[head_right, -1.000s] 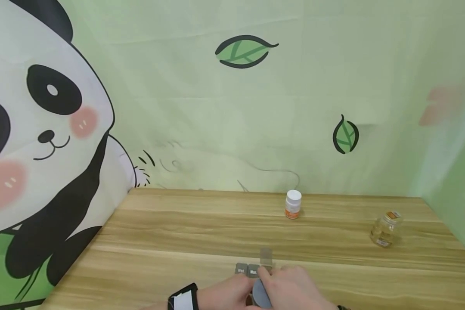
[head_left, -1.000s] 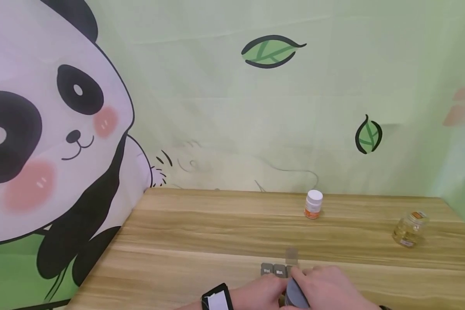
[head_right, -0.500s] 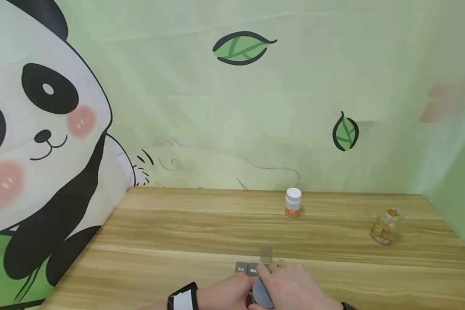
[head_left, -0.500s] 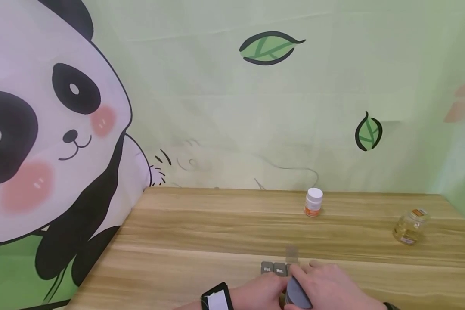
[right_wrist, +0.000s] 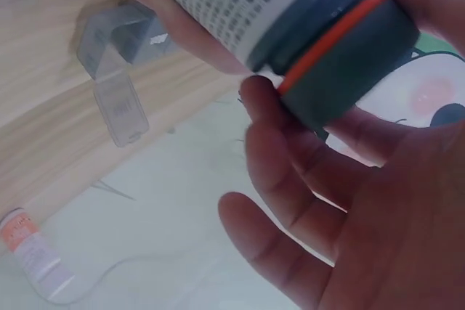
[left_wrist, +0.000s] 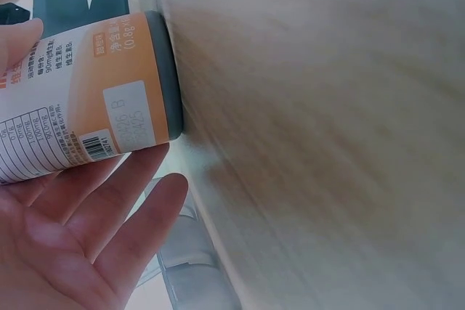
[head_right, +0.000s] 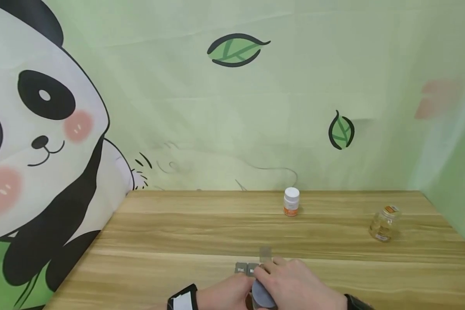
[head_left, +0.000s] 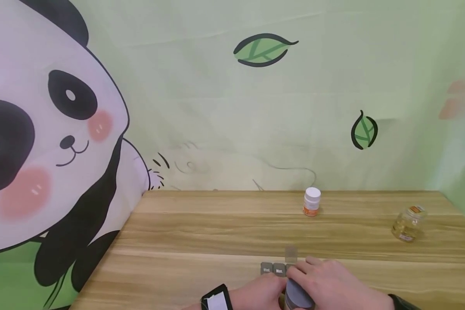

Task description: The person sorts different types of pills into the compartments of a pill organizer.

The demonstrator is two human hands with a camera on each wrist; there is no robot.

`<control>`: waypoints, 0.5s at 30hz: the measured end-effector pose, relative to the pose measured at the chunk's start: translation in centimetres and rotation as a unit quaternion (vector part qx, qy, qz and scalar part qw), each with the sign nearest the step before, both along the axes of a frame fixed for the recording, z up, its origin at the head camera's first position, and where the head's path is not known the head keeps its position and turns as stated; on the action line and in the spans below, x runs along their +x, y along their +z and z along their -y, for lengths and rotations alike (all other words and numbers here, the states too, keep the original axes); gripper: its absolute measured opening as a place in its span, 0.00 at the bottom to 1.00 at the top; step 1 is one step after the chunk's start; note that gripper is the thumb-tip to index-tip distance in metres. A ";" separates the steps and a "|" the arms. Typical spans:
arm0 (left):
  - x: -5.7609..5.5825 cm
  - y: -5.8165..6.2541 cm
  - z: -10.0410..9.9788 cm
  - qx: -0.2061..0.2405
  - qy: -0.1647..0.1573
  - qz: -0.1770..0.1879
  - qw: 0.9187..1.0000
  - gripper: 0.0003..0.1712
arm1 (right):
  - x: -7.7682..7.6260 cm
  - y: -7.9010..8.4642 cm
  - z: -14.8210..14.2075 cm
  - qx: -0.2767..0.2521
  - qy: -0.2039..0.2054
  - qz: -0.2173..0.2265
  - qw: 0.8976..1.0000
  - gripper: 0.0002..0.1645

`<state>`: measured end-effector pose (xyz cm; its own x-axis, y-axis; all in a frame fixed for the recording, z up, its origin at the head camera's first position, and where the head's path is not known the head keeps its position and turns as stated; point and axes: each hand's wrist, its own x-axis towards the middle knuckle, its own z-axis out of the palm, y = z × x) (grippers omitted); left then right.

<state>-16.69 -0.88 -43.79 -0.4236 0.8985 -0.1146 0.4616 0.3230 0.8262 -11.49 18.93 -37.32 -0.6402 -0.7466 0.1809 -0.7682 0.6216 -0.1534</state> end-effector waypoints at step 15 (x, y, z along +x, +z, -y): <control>0.0 -0.1 0.2 0.013 -0.004 -0.004 1.000 0.22 | 0.1 1.2 -0.3 0.010 0.073 -0.018 0.997 0.31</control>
